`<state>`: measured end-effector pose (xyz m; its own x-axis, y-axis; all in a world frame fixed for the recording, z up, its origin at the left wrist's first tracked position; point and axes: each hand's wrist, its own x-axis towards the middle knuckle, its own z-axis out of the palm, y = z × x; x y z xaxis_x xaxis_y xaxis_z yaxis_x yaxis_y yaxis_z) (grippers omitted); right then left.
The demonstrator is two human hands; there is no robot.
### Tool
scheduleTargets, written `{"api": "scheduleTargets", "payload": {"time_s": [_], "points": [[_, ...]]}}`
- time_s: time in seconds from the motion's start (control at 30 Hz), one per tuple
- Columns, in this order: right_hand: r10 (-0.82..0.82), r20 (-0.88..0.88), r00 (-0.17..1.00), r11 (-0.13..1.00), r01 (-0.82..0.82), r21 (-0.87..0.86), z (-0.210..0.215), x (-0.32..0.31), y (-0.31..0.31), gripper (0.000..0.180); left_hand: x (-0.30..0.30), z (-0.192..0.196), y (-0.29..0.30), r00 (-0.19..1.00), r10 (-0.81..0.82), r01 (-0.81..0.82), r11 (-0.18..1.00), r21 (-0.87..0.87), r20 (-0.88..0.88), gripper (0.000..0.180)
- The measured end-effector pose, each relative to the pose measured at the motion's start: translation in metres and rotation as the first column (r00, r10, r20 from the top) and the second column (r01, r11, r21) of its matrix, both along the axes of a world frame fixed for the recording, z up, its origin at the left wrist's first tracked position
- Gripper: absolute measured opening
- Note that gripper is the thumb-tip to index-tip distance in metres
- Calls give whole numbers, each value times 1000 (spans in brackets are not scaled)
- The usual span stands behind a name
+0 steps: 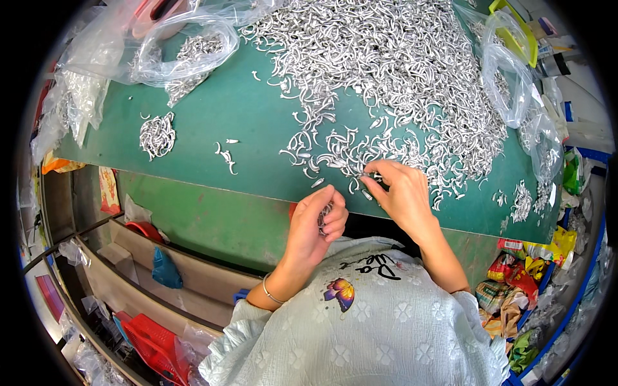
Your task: The person sorts small curved metal components by hand, picking them up from a large pile on a green table and placing them into a small pile.
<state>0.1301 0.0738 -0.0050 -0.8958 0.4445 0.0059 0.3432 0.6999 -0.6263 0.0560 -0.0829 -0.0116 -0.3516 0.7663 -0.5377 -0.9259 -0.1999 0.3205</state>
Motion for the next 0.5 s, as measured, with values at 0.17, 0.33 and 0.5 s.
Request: {"api": "scheduleTargets", "payload": {"time_s": [0.17,0.33,0.5], "points": [[-71,-26,997,995,69,-72,5,9,16,9,0,-1,-3,1000,14,-15,1000,-16,-3,27],[-150,29,988,983,153,-100,12,14,19,7,0,-3,-2,1000,11,-11,1000,-5,1,27],[-154,-17,988,986,155,62,7,15,21,12,0,-1,0,1000,6,-6,1000,-8,1,27]]}}
